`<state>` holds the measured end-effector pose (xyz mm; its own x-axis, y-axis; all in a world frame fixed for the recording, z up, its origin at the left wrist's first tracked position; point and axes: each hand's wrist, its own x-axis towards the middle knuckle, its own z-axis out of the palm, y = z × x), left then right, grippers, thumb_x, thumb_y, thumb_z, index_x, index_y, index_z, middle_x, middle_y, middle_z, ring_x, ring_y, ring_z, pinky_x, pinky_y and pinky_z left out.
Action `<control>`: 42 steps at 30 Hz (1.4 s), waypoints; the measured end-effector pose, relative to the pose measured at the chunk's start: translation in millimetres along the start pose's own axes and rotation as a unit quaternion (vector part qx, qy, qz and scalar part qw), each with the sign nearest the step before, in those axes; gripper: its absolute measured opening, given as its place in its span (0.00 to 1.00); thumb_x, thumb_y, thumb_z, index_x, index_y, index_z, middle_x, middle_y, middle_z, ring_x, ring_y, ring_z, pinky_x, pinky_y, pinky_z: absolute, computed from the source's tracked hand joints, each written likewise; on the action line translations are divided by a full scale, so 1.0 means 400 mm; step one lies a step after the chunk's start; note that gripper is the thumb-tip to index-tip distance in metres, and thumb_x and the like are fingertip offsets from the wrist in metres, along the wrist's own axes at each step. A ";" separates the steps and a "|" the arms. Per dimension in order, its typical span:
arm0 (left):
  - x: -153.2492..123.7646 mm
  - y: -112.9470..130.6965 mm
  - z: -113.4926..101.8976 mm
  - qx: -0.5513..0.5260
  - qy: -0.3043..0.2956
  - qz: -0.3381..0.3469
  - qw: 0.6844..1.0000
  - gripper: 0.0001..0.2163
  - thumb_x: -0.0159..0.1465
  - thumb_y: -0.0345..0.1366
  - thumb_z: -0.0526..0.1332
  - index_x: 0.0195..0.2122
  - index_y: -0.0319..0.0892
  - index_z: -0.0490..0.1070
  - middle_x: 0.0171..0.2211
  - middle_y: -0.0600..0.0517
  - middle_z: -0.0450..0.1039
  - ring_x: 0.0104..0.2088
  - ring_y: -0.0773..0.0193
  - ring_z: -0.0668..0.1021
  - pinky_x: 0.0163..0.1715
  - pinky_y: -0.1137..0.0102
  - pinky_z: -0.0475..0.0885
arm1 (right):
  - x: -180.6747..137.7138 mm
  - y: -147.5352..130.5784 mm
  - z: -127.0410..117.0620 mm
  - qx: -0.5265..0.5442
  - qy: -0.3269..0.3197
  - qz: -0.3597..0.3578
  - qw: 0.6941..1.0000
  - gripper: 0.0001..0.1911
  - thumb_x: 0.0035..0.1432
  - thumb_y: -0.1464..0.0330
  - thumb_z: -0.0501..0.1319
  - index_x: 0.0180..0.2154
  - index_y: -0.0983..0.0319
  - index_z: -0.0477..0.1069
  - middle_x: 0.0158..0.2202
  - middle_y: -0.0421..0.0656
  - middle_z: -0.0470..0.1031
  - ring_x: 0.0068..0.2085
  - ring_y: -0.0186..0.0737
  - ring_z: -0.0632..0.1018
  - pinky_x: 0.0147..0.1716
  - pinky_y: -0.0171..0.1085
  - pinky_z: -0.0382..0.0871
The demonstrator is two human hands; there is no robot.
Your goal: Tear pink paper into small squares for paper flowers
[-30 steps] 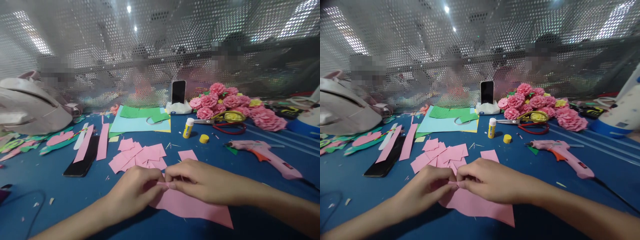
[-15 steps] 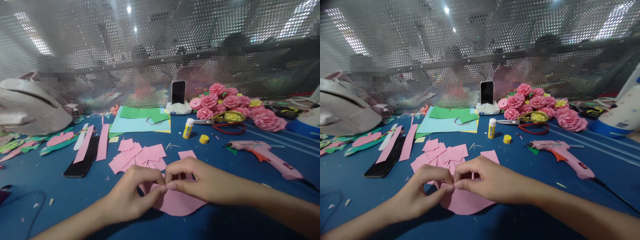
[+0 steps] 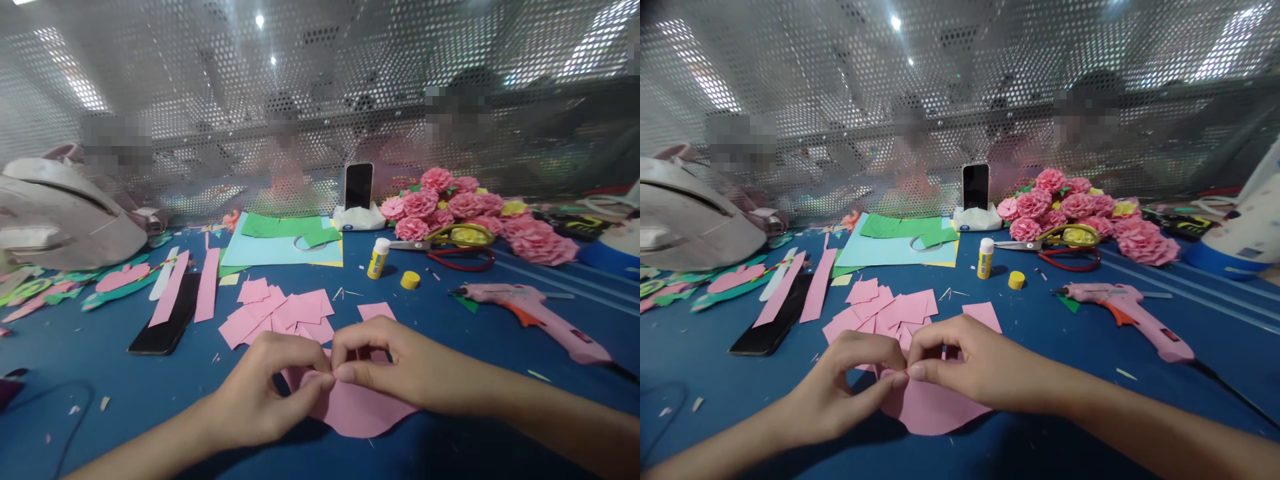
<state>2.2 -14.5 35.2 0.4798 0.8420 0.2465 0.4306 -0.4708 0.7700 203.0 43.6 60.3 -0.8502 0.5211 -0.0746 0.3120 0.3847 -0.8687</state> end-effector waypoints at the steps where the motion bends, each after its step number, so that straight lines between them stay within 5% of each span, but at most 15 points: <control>1: 0.000 0.000 0.000 -0.001 0.001 0.002 1.000 0.10 0.64 0.32 0.56 0.26 0.41 0.69 0.20 0.54 0.67 0.23 0.69 0.68 0.25 0.75 0.65 | 0.000 0.001 0.001 0.004 0.001 0.000 1.000 0.06 0.60 0.69 0.58 0.31 0.62 0.72 0.29 0.38 0.70 0.34 0.35 0.70 0.34 0.31 0.60; 8: -0.002 -0.002 0.000 0.000 0.005 -0.004 1.000 0.10 0.65 0.32 0.56 0.26 0.40 0.69 0.21 0.55 0.67 0.23 0.70 0.68 0.25 0.76 0.64 | 0.003 0.006 0.004 0.022 0.012 -0.007 1.000 0.07 0.61 0.67 0.57 0.32 0.62 0.71 0.30 0.38 0.70 0.35 0.36 0.70 0.35 0.31 0.61; 13: 0.009 -0.016 -0.009 -0.025 0.019 -0.077 0.997 0.11 0.65 0.37 0.57 0.27 0.40 0.71 0.21 0.55 0.69 0.22 0.70 0.68 0.24 0.75 0.62 | 0.001 0.009 -0.007 -0.023 0.011 0.029 0.999 0.06 0.58 0.64 0.60 0.34 0.61 0.72 0.33 0.39 0.71 0.36 0.38 0.71 0.34 0.32 0.61; 21: 0.034 -0.050 -0.025 -0.151 -0.044 -0.182 0.971 0.11 0.57 0.35 0.65 0.20 0.39 0.67 0.20 0.57 0.64 0.22 0.71 0.63 0.22 0.75 0.59 | 0.020 0.055 -0.009 -0.071 0.032 0.080 0.994 0.12 0.54 0.61 0.63 0.25 0.62 0.71 0.26 0.37 0.67 0.32 0.36 0.68 0.28 0.32 0.55; 35: 0.026 -0.067 -0.010 -0.163 -0.021 -0.185 0.969 0.12 0.59 0.39 0.63 0.22 0.39 0.65 0.21 0.58 0.58 0.23 0.71 0.58 0.22 0.74 0.53 | 0.035 0.083 -0.007 0.022 0.037 0.066 0.997 0.12 0.53 0.63 0.63 0.23 0.64 0.68 0.23 0.35 0.62 0.26 0.31 0.64 0.26 0.31 0.54; 42: 0.030 -0.093 -0.023 -0.095 -0.019 -0.185 0.978 0.18 0.64 0.44 0.58 0.21 0.40 0.59 0.19 0.61 0.49 0.20 0.72 0.52 0.19 0.75 0.47 | 0.042 0.120 -0.011 -0.030 0.118 0.059 0.991 0.18 0.60 0.59 0.57 0.22 0.63 0.63 0.23 0.36 0.59 0.27 0.32 0.62 0.26 0.32 0.52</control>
<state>-15.3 15.4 15.0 0.3485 0.9330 -0.0891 0.4321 -0.0755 0.8987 205.7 74.3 19.5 -0.6862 0.7257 -0.0505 0.4332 0.3519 -0.8298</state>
